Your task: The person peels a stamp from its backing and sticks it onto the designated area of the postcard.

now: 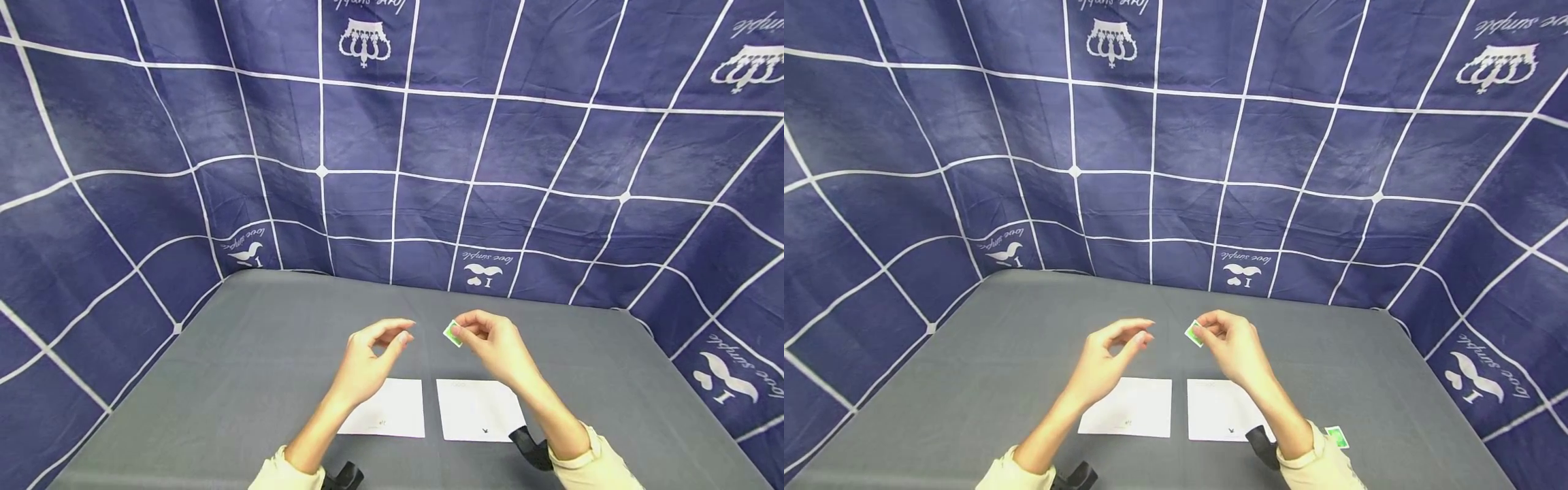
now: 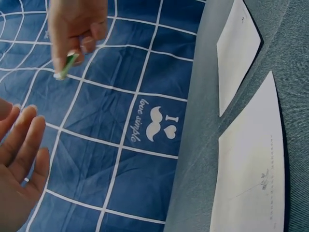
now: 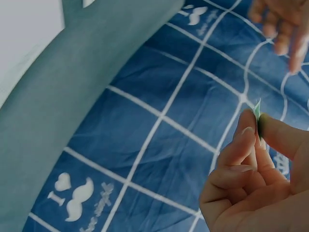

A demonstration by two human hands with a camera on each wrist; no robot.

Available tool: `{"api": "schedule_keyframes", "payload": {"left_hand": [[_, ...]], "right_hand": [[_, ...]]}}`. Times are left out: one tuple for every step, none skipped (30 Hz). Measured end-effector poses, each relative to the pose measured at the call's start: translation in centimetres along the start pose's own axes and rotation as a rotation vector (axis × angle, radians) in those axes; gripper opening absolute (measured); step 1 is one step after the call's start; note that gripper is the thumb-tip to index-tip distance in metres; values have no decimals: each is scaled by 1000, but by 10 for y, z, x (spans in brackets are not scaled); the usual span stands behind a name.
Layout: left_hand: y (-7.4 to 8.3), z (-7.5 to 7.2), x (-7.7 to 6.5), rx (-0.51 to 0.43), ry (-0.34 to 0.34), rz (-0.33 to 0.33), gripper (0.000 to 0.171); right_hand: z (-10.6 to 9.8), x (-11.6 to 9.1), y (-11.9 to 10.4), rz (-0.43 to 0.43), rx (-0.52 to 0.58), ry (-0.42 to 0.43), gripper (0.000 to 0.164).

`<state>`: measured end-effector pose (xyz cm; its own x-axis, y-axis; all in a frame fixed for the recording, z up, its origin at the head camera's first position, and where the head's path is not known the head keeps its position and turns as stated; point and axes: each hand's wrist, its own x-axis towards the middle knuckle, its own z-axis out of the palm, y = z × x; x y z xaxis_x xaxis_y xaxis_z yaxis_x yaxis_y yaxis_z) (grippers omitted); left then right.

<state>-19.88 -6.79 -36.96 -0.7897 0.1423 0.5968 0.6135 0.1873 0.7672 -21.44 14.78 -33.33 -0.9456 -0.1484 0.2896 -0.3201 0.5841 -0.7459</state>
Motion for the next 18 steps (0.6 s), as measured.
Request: {"api": "schedule_keyframes", "payload": {"left_hand": [[0,0,0,4,0,-26,17],[-1,1,0,7,-3,-53,17],[-1,1,0,8,-8,-85,17],[-2,2,0,8,-16,-121,17],[-6,3,-1,3,-23,-144,18],[-12,4,-1,-6,-31,-170,19],[-12,4,-2,-25,-41,-189,21],[-11,4,-2,-47,-51,-204,22],[-11,4,-2,-73,-59,-224,23],[-10,4,-2,-100,-68,-241,23],[-10,4,-2,-131,-78,-258,23],[-9,4,-2,-161,-86,-275,23],[-9,4,-2,-186,-92,-290,23],[-8,3,-2,-206,-95,-309,22],[-8,2,-2,-218,-96,-331,22],[-8,2,-2,-229,-94,-347,22],[-7,1,-2,-235,-90,-363,21],[-7,1,-2,-235,-82,-378,21]], "right_hand": [[2,0,-3,-5,12,-3,7],[4,-1,-6,-9,20,-6,7],[6,-1,-9,-14,30,-7,7],[8,-2,-12,-18,44,-8,7],[10,-2,-15,-22,57,-11,7],[12,-3,-17,-26,69,-13,7],[14,-3,-19,-32,84,-18,7],[16,-4,-21,-36,98,-22,7],[19,-5,-23,-39,114,-28,7],[21,-5,-25,-39,130,-33,7],[23,-6,-26,-37,139,-40,6],[25,-6,-27,-31,147,-46,6],[27,-7,-28,-25,156,-52,7],[29,-7,-29,-16,165,-58,7],[31,-7,-30,-9,172,-62,7],[33,-7,-30,-2,179,-59,7],[35,-8,-31,-1,177,-44,8],[38,-9,-31,-12,161,-13,9]]}}
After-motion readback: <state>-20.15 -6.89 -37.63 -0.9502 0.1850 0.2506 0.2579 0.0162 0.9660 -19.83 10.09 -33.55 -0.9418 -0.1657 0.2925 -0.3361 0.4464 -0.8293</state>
